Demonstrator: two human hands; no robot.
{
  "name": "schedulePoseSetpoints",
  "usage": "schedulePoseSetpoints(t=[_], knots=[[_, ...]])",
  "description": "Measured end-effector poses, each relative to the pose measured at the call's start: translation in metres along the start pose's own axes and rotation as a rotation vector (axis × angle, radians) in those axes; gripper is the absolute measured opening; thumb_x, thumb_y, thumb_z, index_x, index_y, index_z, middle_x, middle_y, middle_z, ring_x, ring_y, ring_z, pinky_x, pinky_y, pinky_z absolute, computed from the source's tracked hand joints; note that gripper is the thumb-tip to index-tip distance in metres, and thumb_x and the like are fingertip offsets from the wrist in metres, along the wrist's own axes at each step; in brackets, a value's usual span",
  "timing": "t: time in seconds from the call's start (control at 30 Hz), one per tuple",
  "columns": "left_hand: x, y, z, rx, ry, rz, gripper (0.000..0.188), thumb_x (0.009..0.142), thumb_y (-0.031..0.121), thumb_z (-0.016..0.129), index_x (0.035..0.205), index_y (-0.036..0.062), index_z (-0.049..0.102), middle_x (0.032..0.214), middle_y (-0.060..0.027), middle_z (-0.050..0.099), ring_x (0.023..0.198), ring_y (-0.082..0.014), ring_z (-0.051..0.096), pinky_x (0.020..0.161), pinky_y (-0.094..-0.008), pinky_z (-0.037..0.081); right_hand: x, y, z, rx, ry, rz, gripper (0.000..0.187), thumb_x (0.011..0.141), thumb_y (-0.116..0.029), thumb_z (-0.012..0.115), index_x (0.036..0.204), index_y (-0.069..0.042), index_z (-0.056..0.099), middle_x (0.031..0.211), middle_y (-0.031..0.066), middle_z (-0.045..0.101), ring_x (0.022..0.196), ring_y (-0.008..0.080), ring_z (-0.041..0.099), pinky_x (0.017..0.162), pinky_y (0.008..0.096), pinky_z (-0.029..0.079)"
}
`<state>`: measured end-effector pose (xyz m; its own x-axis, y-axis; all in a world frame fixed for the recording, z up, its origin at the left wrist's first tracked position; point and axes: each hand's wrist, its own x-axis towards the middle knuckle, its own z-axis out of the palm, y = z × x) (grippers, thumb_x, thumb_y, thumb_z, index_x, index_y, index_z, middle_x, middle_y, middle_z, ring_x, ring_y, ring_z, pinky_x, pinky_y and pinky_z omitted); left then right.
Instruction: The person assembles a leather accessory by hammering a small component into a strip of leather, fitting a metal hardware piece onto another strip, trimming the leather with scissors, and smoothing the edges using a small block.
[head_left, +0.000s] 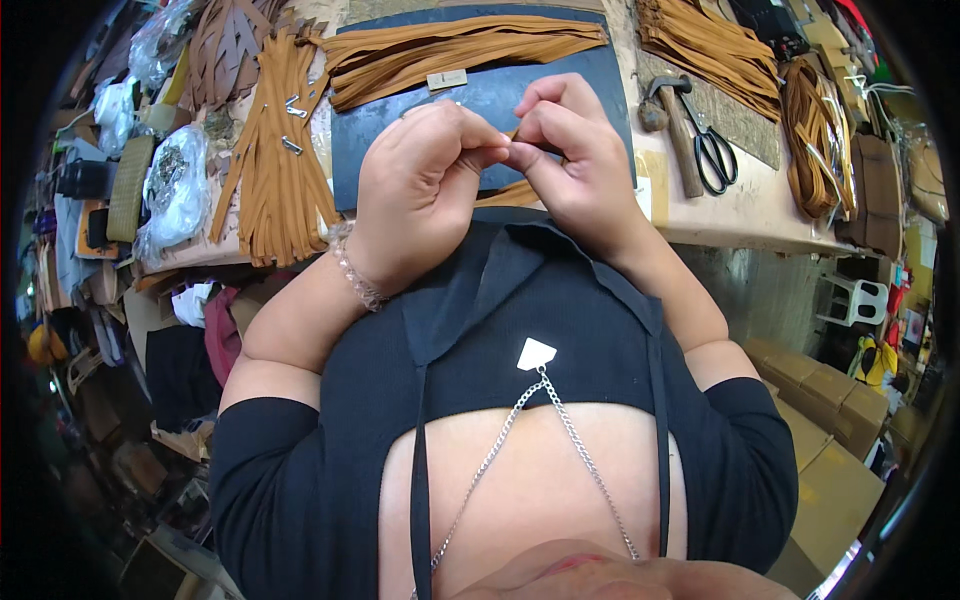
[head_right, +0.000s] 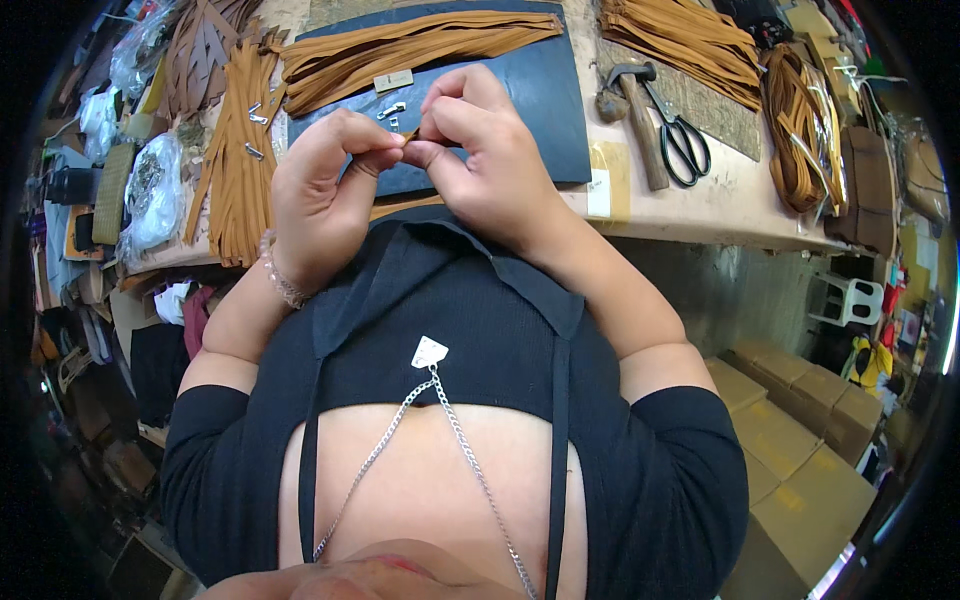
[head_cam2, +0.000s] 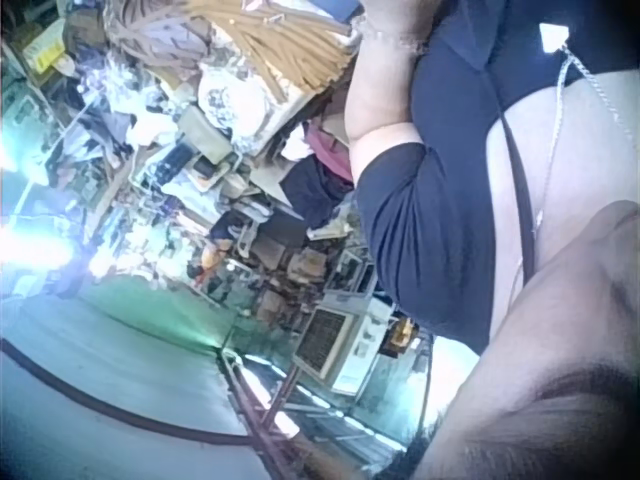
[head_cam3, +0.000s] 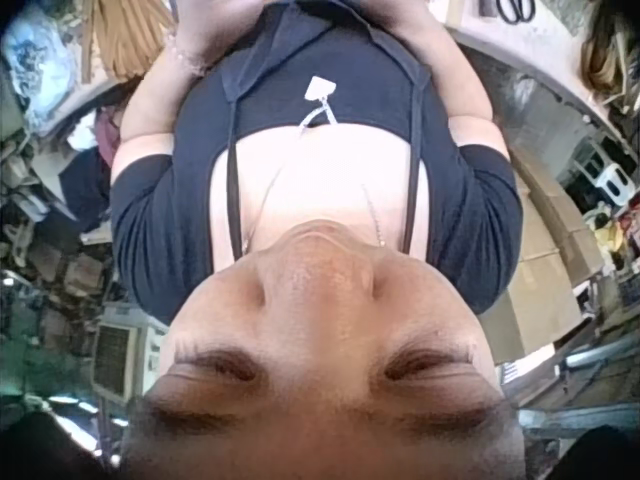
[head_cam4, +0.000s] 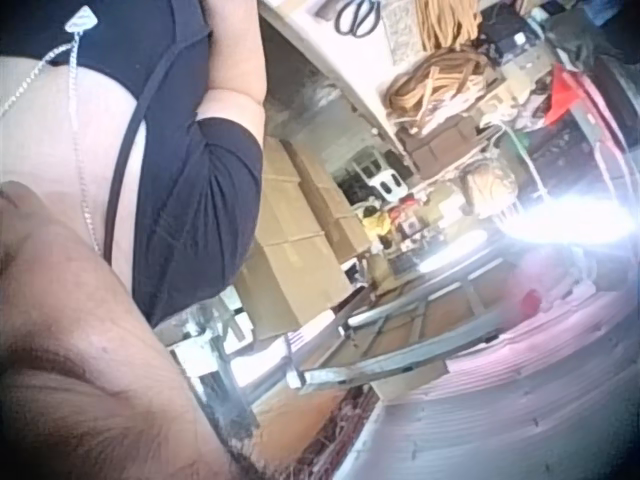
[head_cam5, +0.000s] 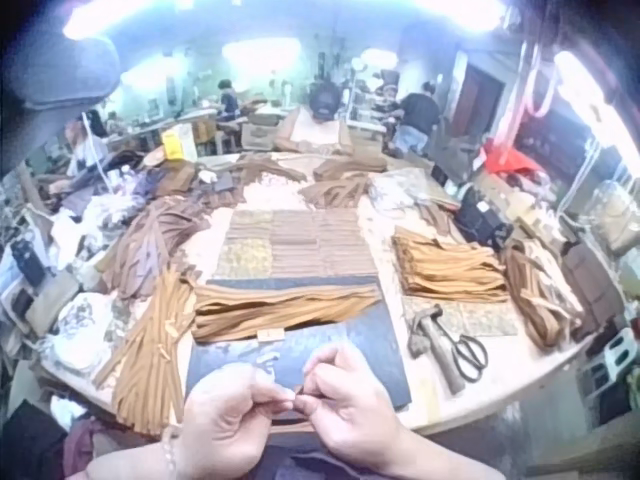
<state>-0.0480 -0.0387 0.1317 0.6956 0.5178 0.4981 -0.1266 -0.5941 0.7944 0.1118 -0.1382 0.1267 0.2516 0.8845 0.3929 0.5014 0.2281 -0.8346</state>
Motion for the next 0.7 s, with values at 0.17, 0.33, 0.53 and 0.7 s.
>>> schedulePoseSetpoints(t=[0.17, 0.33, 0.53, 0.7], knots=[[0.006, -0.02, 0.001, -0.561, 0.053, -0.532, 0.011, 0.084, -0.007, 0.061, 0.092, 0.001, 0.061, 0.082, -0.0102, 0.065, 0.077, -0.022, 0.063, 0.072, -0.0307, 0.05, -0.004, 0.004, 0.009, -0.241, 0.01, -0.16, 0.016, 0.083, -0.013, 0.073, 0.073, -0.003, 0.063, 0.104, 0.0119, 0.056, 0.102, 0.0299, 0.051, 0.09, 0.0393, 0.04], [0.001, -0.019, 0.003, -0.02, 0.002, -0.078, 0.007, 0.088, -0.005, 0.06, 0.092, 0.0011, 0.061, 0.085, -0.0059, 0.065, 0.079, -0.0165, 0.062, 0.073, -0.0295, 0.051, 0.0, 0.016, 0.007, -0.184, 0.018, -0.04, 0.014, 0.082, -0.011, 0.072, 0.073, -0.004, 0.065, 0.106, 0.0133, 0.056, 0.103, 0.0307, 0.051, 0.092, 0.0403, 0.039], [0.001, -0.02, 0.002, 0.14, 0.02, 0.062, 0.009, 0.087, -0.008, 0.058, 0.091, 0.0002, 0.06, 0.083, -0.0066, 0.066, 0.078, -0.0152, 0.064, 0.072, -0.0297, 0.051, 0.0, 0.016, 0.008, -0.109, -0.034, -0.054, 0.016, 0.083, -0.012, 0.068, 0.071, -0.003, 0.063, 0.109, 0.0152, 0.057, 0.108, 0.0314, 0.05, 0.096, 0.0416, 0.038], [0.004, -0.018, 0.002, -0.06, 0.079, -0.182, 0.014, 0.083, -0.011, 0.057, 0.091, -0.0002, 0.06, 0.083, -0.0122, 0.066, 0.078, -0.0226, 0.066, 0.071, -0.0313, 0.053, -0.002, 0.006, 0.012, -0.271, -0.008, -0.147, 0.018, 0.085, -0.013, 0.066, 0.07, -0.002, 0.062, 0.107, 0.0126, 0.061, 0.103, 0.0308, 0.054, 0.089, 0.041, 0.042]])
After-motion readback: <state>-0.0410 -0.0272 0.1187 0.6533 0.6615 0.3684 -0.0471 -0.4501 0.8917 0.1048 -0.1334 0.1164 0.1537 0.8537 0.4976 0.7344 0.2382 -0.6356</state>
